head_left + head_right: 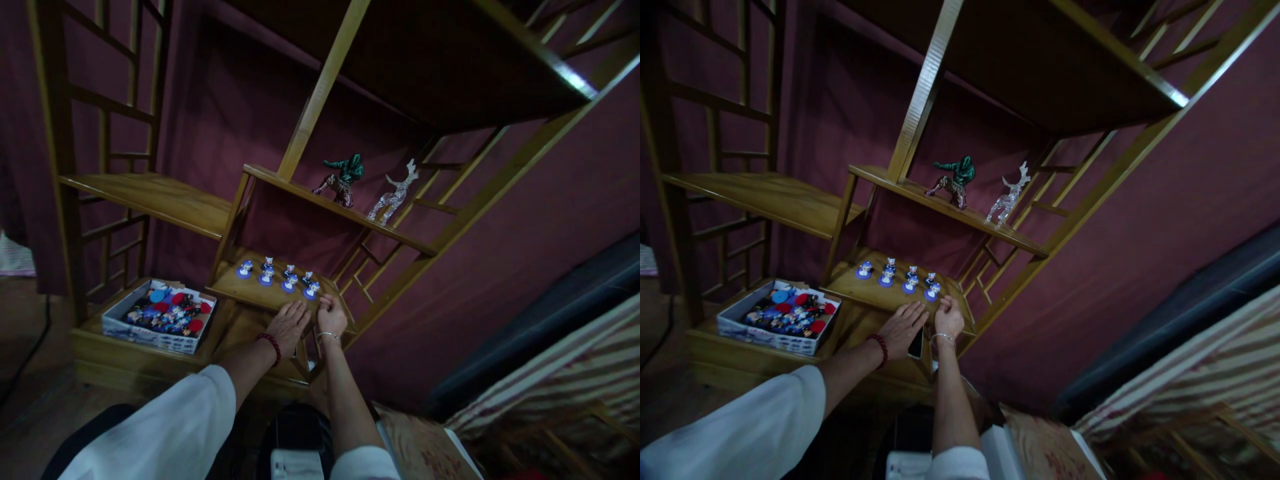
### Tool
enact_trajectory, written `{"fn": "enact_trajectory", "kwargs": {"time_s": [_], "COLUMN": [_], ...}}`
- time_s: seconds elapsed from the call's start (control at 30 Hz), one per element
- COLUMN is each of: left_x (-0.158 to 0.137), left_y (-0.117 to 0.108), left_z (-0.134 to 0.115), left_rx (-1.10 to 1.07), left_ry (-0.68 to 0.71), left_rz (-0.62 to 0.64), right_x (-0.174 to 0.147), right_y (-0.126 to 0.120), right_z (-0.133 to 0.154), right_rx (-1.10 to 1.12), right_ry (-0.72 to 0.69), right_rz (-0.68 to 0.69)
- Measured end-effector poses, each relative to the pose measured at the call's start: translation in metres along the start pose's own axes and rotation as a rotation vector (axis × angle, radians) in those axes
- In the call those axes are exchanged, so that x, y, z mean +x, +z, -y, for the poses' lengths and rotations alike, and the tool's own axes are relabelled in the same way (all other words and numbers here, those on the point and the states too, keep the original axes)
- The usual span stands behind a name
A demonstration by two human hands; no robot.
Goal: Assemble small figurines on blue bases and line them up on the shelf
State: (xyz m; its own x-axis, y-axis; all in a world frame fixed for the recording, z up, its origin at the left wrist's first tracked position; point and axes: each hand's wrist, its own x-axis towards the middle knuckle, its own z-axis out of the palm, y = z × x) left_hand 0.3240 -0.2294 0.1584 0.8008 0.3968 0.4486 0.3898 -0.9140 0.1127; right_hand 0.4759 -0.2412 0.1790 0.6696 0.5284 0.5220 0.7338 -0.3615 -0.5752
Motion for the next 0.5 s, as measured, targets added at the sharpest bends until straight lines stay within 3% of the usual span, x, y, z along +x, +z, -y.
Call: {"fn": "enact_trajectory", "kwargs": {"time_s": [0.33, 0.5], "left_x": [-0.032, -0.045], "left_y": [-0.01, -0.018], "left_z": [-0.002, -0.002], "left_rx": [0.008, -0.014], "left_ry": [0.008, -0.048], "left_rz": [-0.07, -0.061], "right_x": [-0.057, -0.092], "right_y": [0.003, 0.022], "right_z": [-0.001, 0.012], "right_rx": [-0.052, -0.077], "right_ry": [-0.404, -0.42], "right_rz": [-0.081, -0.084]}}
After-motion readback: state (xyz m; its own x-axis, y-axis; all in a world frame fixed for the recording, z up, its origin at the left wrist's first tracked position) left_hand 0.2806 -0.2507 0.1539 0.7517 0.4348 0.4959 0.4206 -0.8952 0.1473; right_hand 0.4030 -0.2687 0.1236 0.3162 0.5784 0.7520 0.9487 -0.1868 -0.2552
